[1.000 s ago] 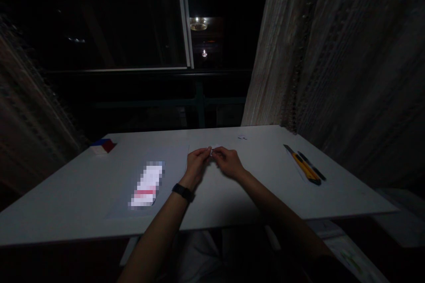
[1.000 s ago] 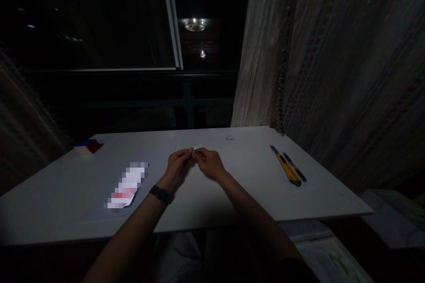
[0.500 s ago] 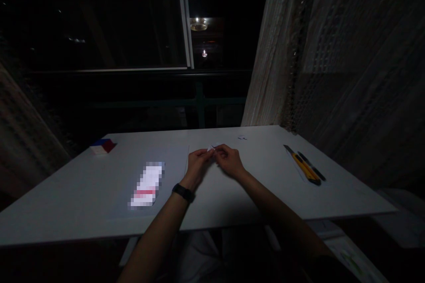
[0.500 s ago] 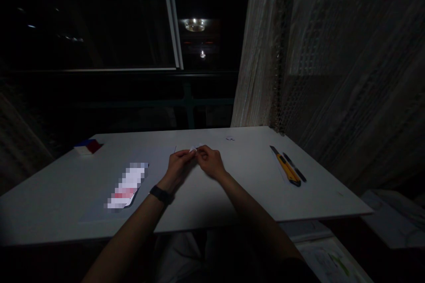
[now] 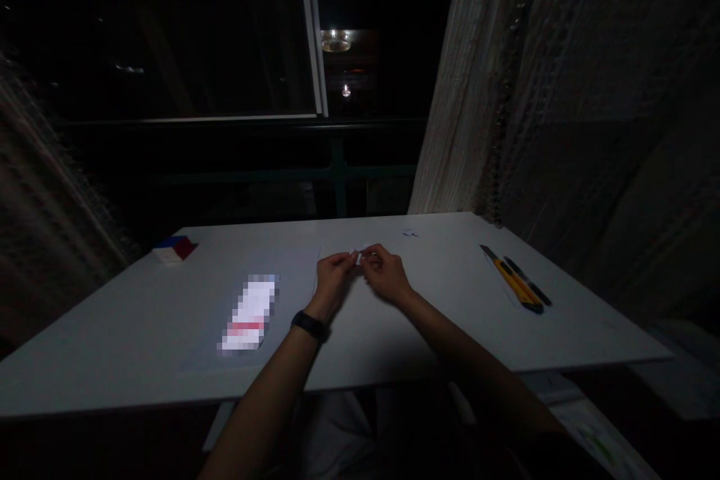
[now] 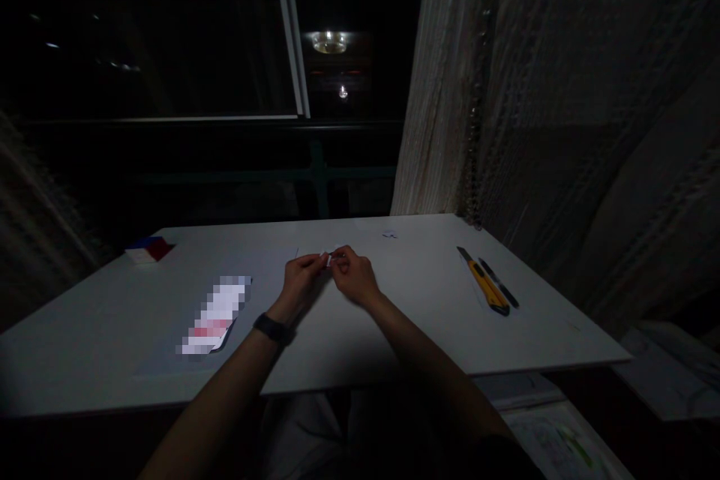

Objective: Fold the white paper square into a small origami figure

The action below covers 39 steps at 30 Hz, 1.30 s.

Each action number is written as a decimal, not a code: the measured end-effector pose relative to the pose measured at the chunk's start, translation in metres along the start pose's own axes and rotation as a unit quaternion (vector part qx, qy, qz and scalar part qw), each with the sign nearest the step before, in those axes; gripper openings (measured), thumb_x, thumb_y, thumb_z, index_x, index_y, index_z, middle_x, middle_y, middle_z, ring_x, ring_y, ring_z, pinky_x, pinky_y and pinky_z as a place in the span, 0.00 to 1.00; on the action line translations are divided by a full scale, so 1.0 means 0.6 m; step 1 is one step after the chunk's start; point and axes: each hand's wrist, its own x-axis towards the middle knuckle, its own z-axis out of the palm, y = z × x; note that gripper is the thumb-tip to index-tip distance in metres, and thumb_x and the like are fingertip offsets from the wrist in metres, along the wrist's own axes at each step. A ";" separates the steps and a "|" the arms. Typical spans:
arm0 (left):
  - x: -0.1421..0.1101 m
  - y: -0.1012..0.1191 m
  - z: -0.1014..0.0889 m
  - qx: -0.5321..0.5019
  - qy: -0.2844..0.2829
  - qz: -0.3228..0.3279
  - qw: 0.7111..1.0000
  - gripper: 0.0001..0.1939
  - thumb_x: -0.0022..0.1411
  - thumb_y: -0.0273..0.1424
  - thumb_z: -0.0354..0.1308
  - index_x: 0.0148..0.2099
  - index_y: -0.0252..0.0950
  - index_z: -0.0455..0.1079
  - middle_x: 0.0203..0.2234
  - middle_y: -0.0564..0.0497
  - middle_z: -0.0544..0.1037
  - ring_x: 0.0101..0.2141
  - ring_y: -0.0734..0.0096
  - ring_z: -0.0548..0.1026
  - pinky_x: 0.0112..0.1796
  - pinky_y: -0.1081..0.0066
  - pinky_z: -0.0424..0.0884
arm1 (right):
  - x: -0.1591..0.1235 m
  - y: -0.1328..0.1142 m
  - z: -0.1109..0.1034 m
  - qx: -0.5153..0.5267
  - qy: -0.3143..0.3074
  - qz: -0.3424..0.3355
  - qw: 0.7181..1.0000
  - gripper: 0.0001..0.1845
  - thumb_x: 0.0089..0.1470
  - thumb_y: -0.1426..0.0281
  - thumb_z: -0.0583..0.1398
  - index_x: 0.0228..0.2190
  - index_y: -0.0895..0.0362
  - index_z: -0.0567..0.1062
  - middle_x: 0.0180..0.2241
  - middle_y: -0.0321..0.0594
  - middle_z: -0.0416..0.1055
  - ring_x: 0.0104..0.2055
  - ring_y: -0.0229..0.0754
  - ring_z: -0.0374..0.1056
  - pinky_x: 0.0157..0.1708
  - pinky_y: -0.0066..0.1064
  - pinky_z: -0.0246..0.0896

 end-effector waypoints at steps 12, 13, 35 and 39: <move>0.000 -0.005 -0.005 -0.012 -0.022 -0.019 1.000 0.15 0.41 0.39 0.66 0.25 0.30 0.74 0.18 0.50 0.72 0.22 0.75 0.67 0.24 0.74 0.59 | 0.009 -0.002 -0.005 0.170 -0.063 0.067 0.981 0.15 0.49 0.57 0.56 0.29 0.56 0.66 0.18 0.29 0.65 0.15 0.31 0.61 0.14 0.22 0.60; 0.000 -0.005 -0.005 -0.009 -0.024 -0.019 0.999 0.14 0.41 0.39 0.66 0.25 0.30 0.74 0.18 0.50 0.72 0.21 0.75 0.67 0.24 0.74 0.59 | 0.010 0.000 -0.004 0.176 -0.072 0.073 0.979 0.15 0.48 0.56 0.56 0.29 0.56 0.65 0.18 0.29 0.65 0.14 0.31 0.61 0.14 0.22 0.59; -0.004 0.003 -0.003 -0.020 -0.045 -0.044 0.998 0.15 0.41 0.39 0.66 0.24 0.30 0.73 0.17 0.50 0.70 0.20 0.77 0.63 0.22 0.74 0.56 | 0.010 0.007 -0.005 0.171 -0.086 0.079 0.978 0.15 0.49 0.57 0.56 0.25 0.58 0.66 0.16 0.30 0.65 0.14 0.30 0.59 0.13 0.21 0.55; -0.004 0.006 -0.002 -0.024 -0.025 -0.041 0.999 0.15 0.40 0.39 0.66 0.23 0.30 0.73 0.17 0.50 0.70 0.20 0.77 0.62 0.22 0.74 0.56 | 0.007 0.005 0.002 0.183 -0.073 0.073 0.978 0.15 0.50 0.56 0.55 0.28 0.56 0.65 0.18 0.29 0.65 0.14 0.30 0.59 0.13 0.21 0.55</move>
